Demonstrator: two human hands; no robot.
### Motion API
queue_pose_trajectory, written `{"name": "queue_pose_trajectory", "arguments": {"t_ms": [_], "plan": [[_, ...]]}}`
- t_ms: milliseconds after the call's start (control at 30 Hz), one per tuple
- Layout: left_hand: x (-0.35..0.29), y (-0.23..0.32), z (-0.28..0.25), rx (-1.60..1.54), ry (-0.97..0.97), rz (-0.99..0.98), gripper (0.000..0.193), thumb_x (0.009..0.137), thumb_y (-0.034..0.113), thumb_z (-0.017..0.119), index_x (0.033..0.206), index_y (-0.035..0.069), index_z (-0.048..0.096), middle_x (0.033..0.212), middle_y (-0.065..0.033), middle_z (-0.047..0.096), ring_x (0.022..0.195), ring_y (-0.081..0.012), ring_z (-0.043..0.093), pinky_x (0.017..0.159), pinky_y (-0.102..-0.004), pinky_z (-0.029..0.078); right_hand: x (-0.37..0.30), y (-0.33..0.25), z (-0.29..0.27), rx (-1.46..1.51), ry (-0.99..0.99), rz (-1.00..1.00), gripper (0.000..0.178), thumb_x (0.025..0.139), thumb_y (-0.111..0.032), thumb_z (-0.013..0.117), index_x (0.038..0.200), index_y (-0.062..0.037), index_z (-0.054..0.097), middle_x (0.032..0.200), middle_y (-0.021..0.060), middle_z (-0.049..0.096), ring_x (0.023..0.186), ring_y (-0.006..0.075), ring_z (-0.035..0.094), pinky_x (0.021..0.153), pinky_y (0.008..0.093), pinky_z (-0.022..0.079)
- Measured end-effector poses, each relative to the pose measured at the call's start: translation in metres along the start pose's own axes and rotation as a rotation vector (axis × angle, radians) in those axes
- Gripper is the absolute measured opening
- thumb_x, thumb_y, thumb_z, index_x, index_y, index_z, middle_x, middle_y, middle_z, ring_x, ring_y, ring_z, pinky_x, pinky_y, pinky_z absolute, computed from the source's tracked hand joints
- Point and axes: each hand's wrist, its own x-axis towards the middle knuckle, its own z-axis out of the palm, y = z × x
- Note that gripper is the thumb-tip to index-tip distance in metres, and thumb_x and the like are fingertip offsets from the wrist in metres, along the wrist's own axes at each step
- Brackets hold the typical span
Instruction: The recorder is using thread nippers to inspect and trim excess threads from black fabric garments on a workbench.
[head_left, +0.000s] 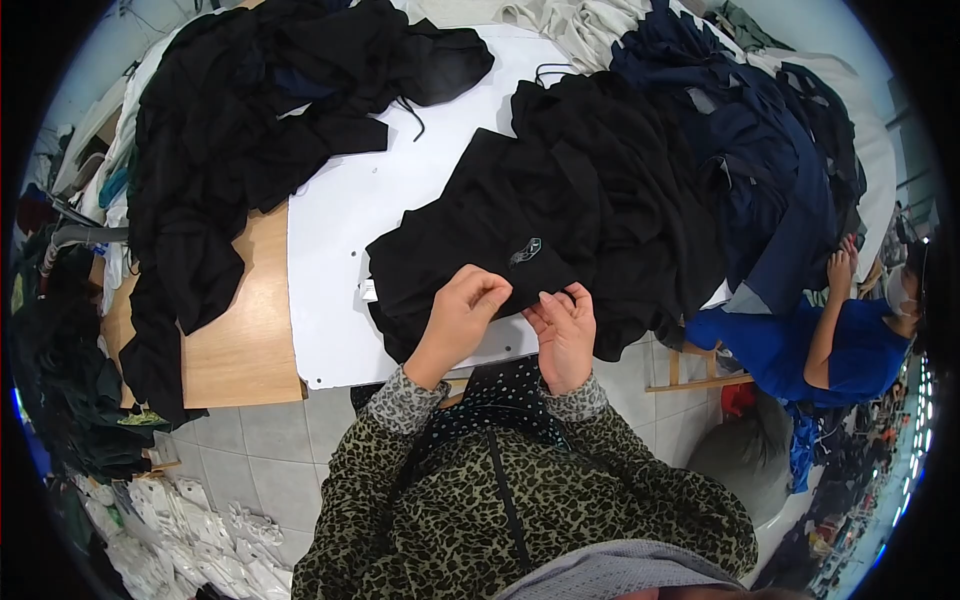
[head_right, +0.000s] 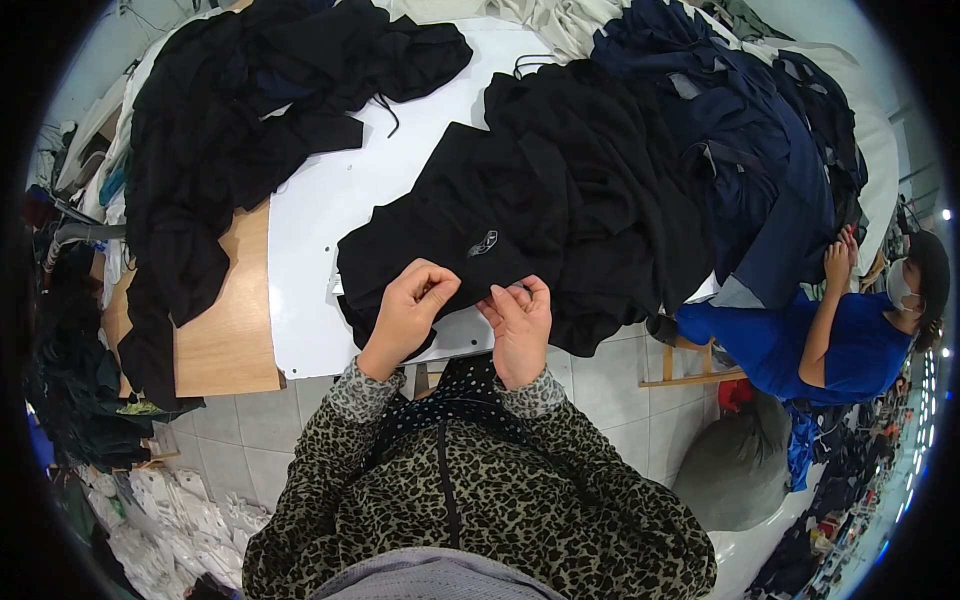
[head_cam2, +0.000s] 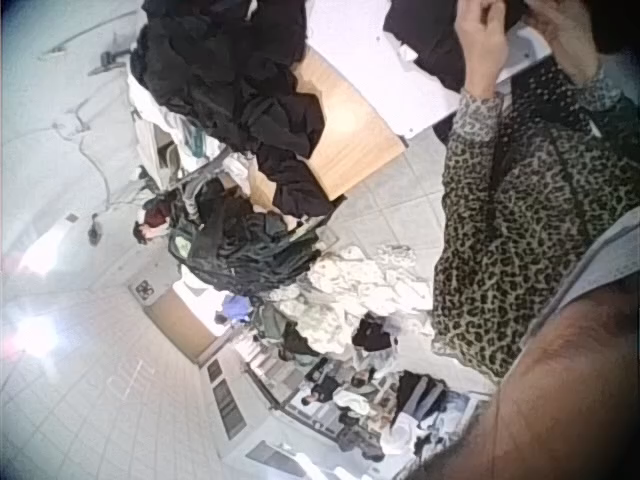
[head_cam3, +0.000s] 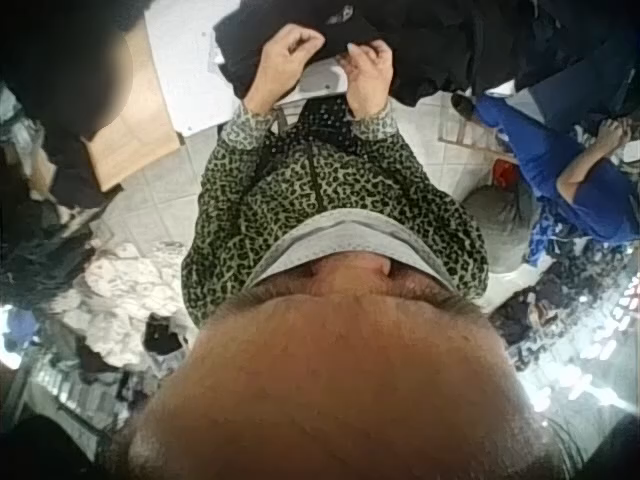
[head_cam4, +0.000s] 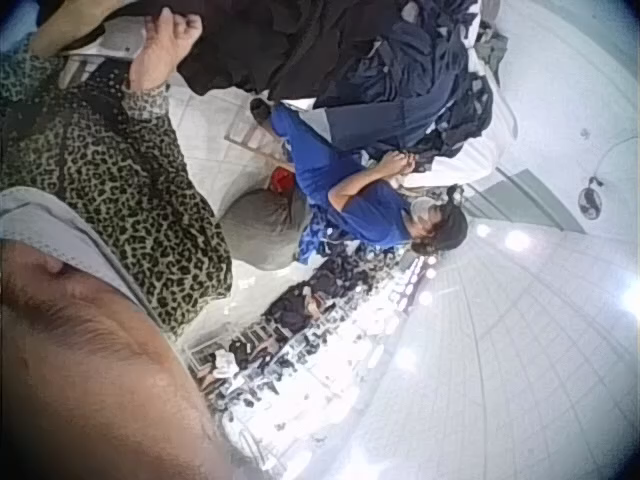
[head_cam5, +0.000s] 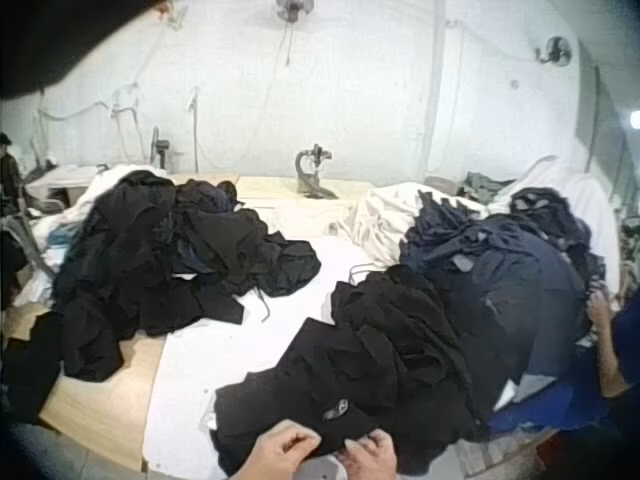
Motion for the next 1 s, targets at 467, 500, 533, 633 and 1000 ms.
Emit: {"name": "queue_pose_trajectory", "arguments": {"t_ms": [467,500,533,633,1000], "plan": [[0.004,-0.006,0.014,0.132,0.029,0.071,0.003,0.084,0.005,0.061,0.085,0.002,0.059,0.082,-0.0076,0.055,0.064,-0.0163,0.055,0.056,-0.0245,0.042,-0.002,0.009,0.006,-0.081,0.022,-0.107,0.04,0.085,0.004,0.06,0.116,-0.0055,0.036,0.091,0.0036,0.053,0.082,0.0134,0.057,0.075,0.031,0.053],[0.004,-0.006,0.012,-0.024,0.011,-0.06,0.005,0.086,0.005,0.061,0.086,0.0,0.058,0.083,-0.004,0.055,0.063,-0.0112,0.049,0.055,-0.0223,0.039,-0.002,0.009,0.006,-0.08,0.021,-0.106,0.04,0.085,0.004,0.06,0.116,-0.0055,0.036,0.091,0.0036,0.053,0.082,0.0134,0.057,0.075,0.031,0.053],[0.004,-0.005,0.01,-0.181,-0.009,-0.191,0.008,0.087,0.006,0.061,0.086,-0.001,0.057,0.085,-0.0004,0.054,0.061,-0.0062,0.043,0.054,-0.0201,0.036,-0.002,0.008,0.005,-0.062,0.024,-0.091,0.039,0.085,0.003,0.059,0.116,-0.0058,0.036,0.092,0.0034,0.054,0.083,0.0132,0.058,0.075,0.031,0.053],[0.004,-0.002,0.012,-0.035,0.045,-0.021,0.009,0.083,0.003,0.065,0.09,0.0,0.062,0.083,-0.0002,0.056,0.063,-0.0077,0.048,0.057,-0.0199,0.04,-0.001,0.007,0.005,-0.027,0.027,-0.075,0.039,0.086,0.002,0.059,0.117,-0.0062,0.036,0.092,0.0031,0.054,0.082,0.0131,0.058,0.075,0.0309,0.053],[-0.002,-0.004,0.019,0.374,0.138,0.281,0.01,0.077,0.004,0.068,0.085,0.002,0.062,0.081,-0.0074,0.056,0.068,-0.021,0.059,0.056,-0.0295,0.047,-0.005,0.011,0.007,-0.065,0.008,-0.074,0.043,0.085,0.004,0.059,0.119,-0.0069,0.035,0.094,0.0032,0.054,0.081,0.0139,0.059,0.074,0.0307,0.054]]}}
